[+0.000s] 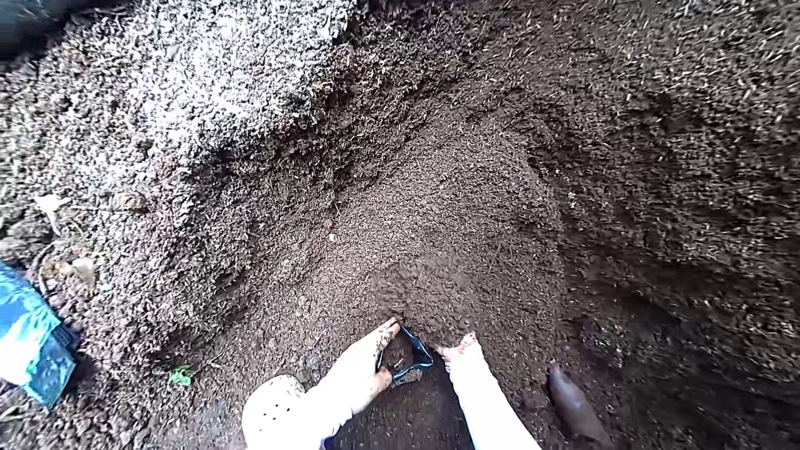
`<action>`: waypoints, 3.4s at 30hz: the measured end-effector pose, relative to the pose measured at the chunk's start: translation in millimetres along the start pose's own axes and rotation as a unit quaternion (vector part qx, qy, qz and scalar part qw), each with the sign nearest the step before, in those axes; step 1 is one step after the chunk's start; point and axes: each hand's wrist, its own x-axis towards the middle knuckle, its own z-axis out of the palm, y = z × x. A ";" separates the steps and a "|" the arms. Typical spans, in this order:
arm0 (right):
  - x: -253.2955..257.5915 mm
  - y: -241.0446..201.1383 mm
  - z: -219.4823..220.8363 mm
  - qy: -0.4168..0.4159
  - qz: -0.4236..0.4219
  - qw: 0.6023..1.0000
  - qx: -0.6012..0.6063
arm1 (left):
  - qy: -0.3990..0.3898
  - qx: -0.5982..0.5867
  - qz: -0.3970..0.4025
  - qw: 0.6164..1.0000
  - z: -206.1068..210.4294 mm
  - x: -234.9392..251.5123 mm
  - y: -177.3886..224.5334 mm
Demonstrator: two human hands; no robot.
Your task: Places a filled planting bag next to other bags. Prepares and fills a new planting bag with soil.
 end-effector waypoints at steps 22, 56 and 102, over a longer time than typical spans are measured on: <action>-73.9 -20.2 16.6 -0.096 -0.174 0.519 -0.832 | 0.012 0.022 -0.016 1.000 7.2 -21.4 12.1; 22.3 60.5 41.6 -0.109 0.099 0.978 0.149 | 0.021 -0.043 -0.004 0.999 -10.0 -52.6 -11.7; -124.9 -13.0 -38.8 -0.128 -0.486 0.531 -0.682 | 0.134 0.202 0.024 0.970 -9.7 -50.0 46.3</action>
